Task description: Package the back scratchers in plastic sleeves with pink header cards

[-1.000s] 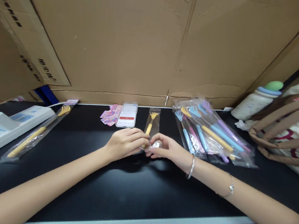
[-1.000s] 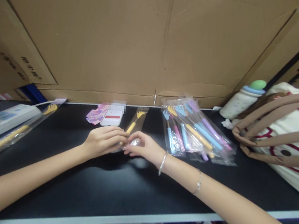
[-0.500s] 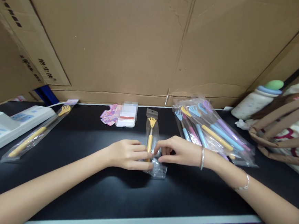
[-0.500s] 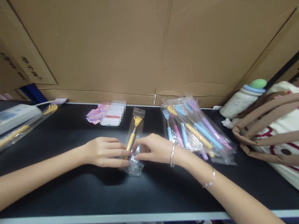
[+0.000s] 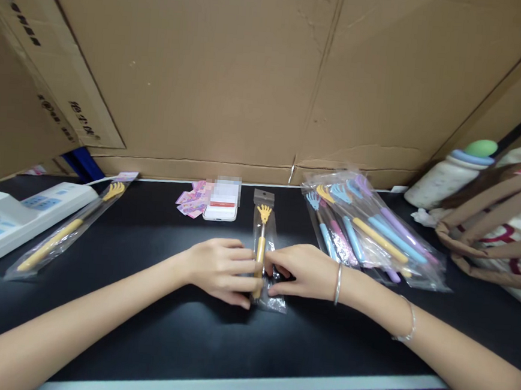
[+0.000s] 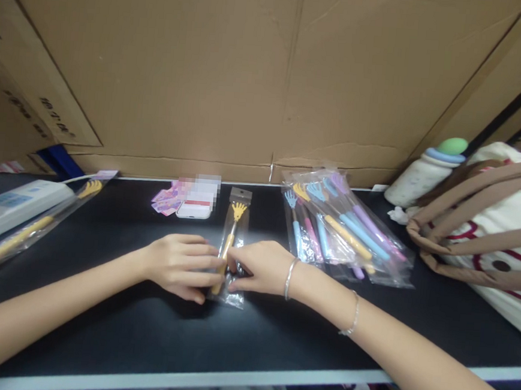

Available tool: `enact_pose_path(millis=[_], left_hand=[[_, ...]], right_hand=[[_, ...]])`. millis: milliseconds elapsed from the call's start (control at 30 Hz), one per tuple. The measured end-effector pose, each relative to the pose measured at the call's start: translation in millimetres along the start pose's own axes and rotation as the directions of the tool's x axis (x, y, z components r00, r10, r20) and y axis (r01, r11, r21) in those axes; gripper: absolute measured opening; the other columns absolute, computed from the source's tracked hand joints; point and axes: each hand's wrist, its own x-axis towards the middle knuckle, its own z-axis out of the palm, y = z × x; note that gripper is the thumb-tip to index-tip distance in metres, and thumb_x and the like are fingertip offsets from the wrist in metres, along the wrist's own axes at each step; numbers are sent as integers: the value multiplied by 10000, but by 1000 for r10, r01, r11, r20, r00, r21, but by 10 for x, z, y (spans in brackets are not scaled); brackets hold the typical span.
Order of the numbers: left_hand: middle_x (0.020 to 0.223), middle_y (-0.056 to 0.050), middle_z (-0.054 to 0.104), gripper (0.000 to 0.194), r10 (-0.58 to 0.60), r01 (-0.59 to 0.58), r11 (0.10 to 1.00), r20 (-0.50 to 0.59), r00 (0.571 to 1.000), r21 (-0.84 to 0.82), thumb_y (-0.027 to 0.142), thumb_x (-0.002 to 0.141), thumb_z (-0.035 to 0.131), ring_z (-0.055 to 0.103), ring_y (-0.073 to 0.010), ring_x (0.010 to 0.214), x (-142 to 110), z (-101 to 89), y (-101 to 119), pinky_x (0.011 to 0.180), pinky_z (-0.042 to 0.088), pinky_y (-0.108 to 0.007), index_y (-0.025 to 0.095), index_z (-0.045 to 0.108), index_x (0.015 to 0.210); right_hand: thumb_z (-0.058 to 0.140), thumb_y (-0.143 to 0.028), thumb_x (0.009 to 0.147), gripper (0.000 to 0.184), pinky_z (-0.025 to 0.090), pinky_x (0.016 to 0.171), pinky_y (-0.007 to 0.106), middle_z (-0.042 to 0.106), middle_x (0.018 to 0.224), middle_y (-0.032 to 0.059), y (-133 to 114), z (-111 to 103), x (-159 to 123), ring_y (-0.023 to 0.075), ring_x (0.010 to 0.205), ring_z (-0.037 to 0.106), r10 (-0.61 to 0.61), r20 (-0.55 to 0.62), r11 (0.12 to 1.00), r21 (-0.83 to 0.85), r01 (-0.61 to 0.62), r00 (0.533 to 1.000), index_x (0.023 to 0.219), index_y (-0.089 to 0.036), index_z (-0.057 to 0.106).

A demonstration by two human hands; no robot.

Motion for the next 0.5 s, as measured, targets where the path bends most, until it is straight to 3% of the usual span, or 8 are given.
enact_pose_path(millis=[100,167,200,267,333,433,500], left_hand=[[939,29,702,234,-138,132,978,29,990,162,362,898,443,626,-118,873,-149,-75,-221,775,478,-226,263,654,930],[954,13,703,233,-344,309,908,80,935,284,295,893,438,620,-141,928,-298,-132,-404,811,475,-251,258,660,954],[983,-8,698,256,-471,418,847,99,876,328,287,897,420,608,-164,969,-383,-159,-494,815,475,-270,243,657,984],[1046,-47,678,310,-706,625,675,96,702,392,324,909,383,567,-215,1041,-570,-199,-657,820,474,-316,213,636,1051],[1116,-70,650,383,-825,731,557,165,540,395,408,912,365,511,-251,1115,-767,-215,-785,859,460,-353,204,593,1142],[1265,-72,567,471,-843,782,521,349,409,342,463,910,340,428,-259,1211,-1035,-196,-909,937,416,-381,210,494,1276],[1290,-67,546,479,-818,792,521,451,356,320,475,913,318,434,-242,1209,-1153,-174,-952,962,393,-371,230,483,1289]], right_hand=[[622,-457,774,277,244,526,211,552,668,-27,9,-2,5,103,560,468,4,13,1000,14,-4,1000,868,-205,555],[625,-441,776,259,243,527,208,540,660,-32,5,-8,6,98,554,453,8,21,1000,24,-8,1000,862,-206,555],[626,-436,776,255,243,528,207,535,658,-33,4,-10,6,96,553,449,9,21,1000,29,-10,1000,860,-206,555],[628,-431,774,252,243,529,205,527,653,-35,7,-6,9,94,552,442,12,20,999,40,-13,1000,859,-205,554],[627,-430,774,252,241,529,205,517,644,-39,17,3,14,93,551,438,12,15,999,53,-13,1000,859,-205,552],[619,-424,783,241,238,525,205,500,625,-46,32,13,24,90,545,432,10,17,998,70,-11,1000,856,-204,551],[615,-412,788,228,234,521,206,491,616,-48,34,12,26,87,538,425,13,19,997,71,-15,1000,855,-203,552]])
